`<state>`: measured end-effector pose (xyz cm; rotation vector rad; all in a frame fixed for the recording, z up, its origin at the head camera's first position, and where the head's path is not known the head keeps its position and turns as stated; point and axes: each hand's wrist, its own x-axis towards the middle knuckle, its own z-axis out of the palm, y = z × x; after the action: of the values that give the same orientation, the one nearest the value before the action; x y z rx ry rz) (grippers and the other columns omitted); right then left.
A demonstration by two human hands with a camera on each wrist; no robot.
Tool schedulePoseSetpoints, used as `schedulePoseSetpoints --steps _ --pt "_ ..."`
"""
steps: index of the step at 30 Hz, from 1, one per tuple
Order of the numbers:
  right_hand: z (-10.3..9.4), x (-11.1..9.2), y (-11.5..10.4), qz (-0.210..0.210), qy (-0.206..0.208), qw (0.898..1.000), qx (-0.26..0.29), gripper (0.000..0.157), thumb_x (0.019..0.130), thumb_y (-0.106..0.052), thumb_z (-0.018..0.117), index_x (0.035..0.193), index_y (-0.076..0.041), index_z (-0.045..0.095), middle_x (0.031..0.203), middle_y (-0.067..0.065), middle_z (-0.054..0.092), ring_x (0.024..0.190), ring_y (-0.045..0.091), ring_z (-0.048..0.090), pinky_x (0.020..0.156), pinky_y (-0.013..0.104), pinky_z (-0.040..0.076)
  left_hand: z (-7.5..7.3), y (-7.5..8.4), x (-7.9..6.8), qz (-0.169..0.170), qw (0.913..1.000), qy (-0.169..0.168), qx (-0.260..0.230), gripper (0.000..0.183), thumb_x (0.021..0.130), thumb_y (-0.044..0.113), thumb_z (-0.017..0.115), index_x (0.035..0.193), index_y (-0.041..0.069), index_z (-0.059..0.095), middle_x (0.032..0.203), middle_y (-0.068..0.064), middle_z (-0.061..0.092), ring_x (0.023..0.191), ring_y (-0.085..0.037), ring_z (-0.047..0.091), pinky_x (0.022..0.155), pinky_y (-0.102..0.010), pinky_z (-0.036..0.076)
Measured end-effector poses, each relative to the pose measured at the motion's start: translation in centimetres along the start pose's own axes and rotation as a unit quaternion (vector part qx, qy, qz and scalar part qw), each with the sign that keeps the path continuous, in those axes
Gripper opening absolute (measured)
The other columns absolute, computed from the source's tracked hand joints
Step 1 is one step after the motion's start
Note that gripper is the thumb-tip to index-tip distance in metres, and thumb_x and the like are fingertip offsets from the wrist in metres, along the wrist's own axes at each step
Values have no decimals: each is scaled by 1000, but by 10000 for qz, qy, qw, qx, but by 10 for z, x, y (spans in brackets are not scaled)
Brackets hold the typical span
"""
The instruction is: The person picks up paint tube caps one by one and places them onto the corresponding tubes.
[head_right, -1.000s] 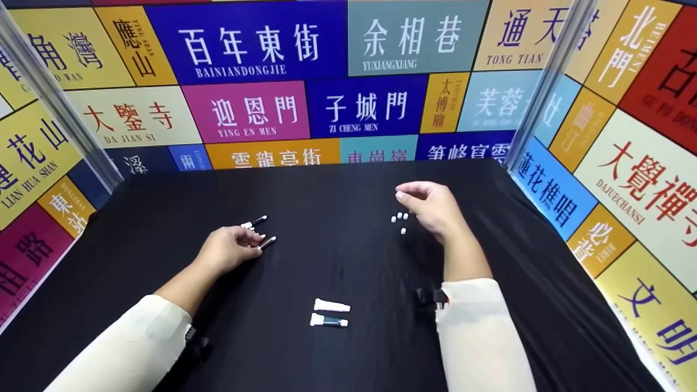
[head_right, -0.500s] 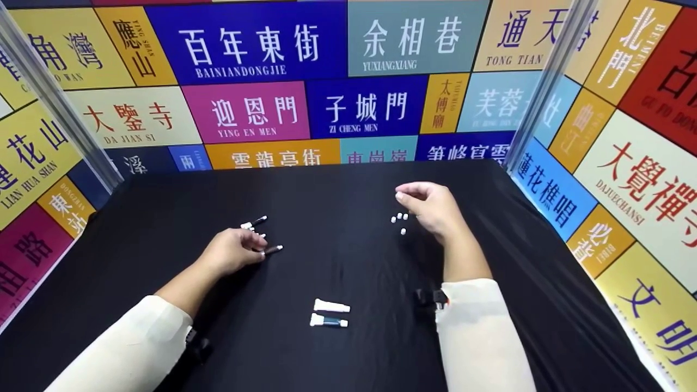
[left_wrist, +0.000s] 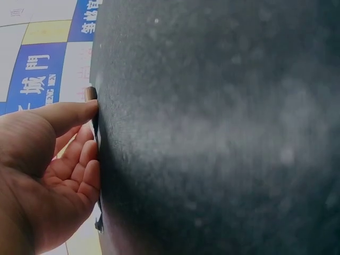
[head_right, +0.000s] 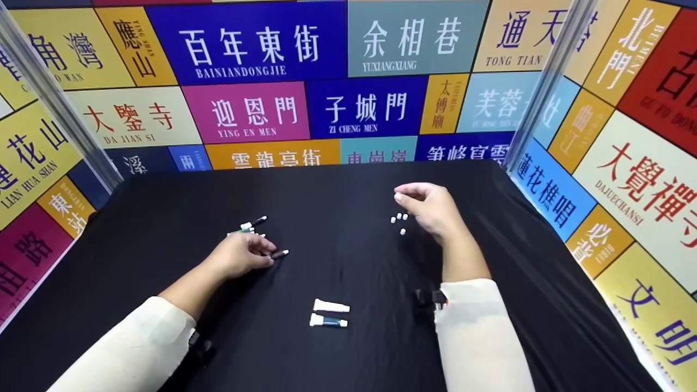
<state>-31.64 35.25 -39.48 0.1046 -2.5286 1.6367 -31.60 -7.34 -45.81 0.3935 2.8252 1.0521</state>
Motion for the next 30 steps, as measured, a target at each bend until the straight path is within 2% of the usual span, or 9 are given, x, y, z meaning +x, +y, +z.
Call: schedulePoseSetpoints --steps 4,8,14,21,30 --pt "-1 0 0 19 9 10000 24 29 100 -26 77 123 -8 77 94 -21 75 81 3 68 78 17 57 2 2 0 43 9995 3 297 15 84 13 86 100 15 84 92 3 80 86 -11 68 87 -31 56" --pt "-1 0 -1 -8 21 10000 19 29 100 -26 76 123 -7 76 93 -23 74 81 3 68 78 17 57 3 3 -1 37 9996 -7 294 12 86 13 85 98 15 84 90 4 79 84 -10 66 86 -31 56" --pt "1 -2 -7 -104 37 9999 58 35 101 -27 76 125 -2 74 93 -21 75 81 4 68 78 18 58 1 7 -3 -32 9995 156 -263 9 88 15 83 97 16 82 88 5 78 80 -8 65 82 -28 55" --pt "2 -10 -24 -248 32 9997 10 38 100 -28 77 126 0 73 93 -19 75 81 7 68 78 19 59 0 26 -9 300 9939 580 -885 12 89 15 82 100 13 82 89 3 78 81 -7 65 81 -26 54" --pt "8 -25 -54 -688 98 9974 168 22 99 -21 79 116 -7 78 93 -18 77 78 5 69 76 18 59 6 52 -16 678 9826 939 -1452 14 88 15 82 102 14 83 88 1 79 78 -7 65 75 -24 54"
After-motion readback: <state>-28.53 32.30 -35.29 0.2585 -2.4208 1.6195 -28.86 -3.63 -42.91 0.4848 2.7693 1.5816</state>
